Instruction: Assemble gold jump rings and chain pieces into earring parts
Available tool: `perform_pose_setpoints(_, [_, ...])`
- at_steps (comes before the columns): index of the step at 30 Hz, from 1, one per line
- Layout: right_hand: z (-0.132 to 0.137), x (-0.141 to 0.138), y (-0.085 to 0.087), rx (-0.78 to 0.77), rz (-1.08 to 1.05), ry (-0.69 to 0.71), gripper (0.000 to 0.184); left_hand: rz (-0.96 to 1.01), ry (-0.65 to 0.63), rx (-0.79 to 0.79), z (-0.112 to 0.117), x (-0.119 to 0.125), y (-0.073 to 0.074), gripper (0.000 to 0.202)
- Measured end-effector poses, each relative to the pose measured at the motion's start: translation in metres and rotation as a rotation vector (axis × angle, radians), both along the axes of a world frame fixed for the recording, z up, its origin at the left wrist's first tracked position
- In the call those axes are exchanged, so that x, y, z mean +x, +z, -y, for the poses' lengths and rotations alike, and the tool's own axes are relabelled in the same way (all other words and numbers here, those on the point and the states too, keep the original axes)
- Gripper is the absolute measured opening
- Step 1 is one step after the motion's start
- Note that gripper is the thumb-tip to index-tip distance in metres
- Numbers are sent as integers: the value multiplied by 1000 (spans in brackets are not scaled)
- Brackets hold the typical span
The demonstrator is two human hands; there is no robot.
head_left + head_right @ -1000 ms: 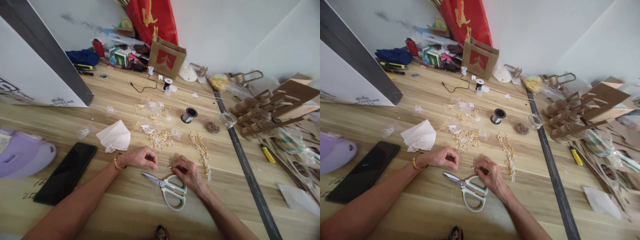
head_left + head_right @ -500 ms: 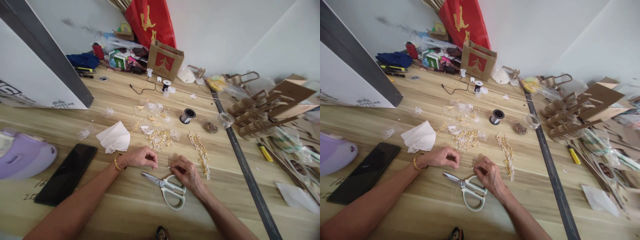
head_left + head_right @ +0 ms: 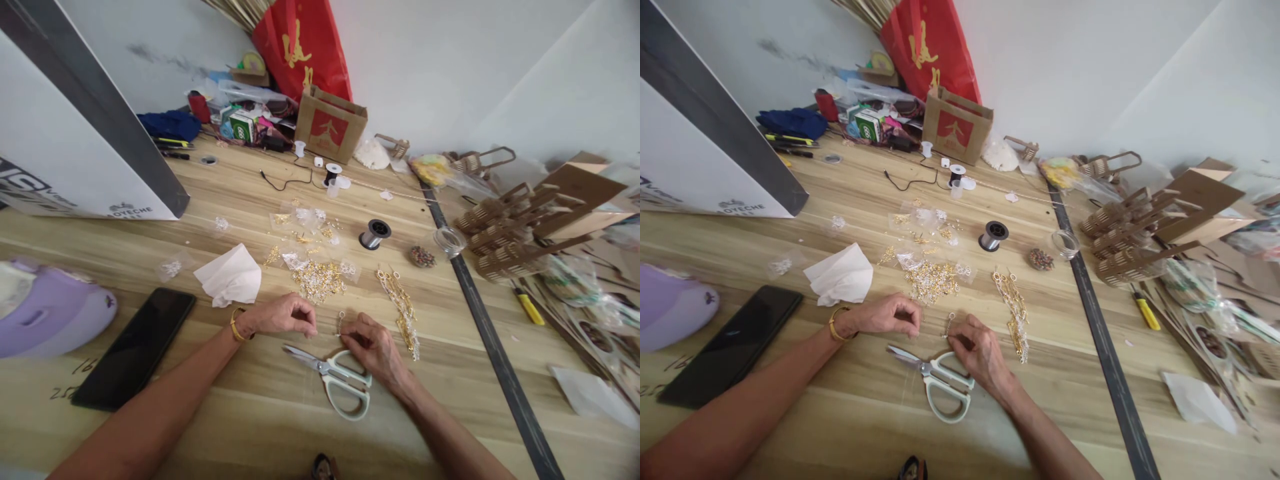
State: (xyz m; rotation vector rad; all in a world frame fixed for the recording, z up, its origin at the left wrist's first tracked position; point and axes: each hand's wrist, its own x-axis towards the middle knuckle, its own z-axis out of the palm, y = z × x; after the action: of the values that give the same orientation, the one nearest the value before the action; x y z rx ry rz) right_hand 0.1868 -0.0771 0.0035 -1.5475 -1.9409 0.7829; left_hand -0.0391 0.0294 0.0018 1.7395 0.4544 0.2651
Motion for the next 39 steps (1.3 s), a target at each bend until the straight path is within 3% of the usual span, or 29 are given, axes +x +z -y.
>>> perform_pose_setpoints(8, [0, 1, 2, 14, 15, 29, 12, -33, 26, -29, 0, 1, 3, 20])
perform_pose_setpoints(13, [1, 1, 4, 13, 58, 66, 12, -61, 55, 56, 3, 2, 1, 19])
perform_pose_setpoints(18, [5, 2, 11, 70, 300, 113, 17, -84, 146, 228, 7, 6, -7, 19])
perform_pose_setpoints(28, [14, 0, 25, 28, 777, 185, 17, -94, 152, 282, 9, 8, -3, 16])
perform_pose_setpoints(39, [13, 1, 29, -41, 935, 204, 16, -97, 186, 388, 14, 14, -7, 16])
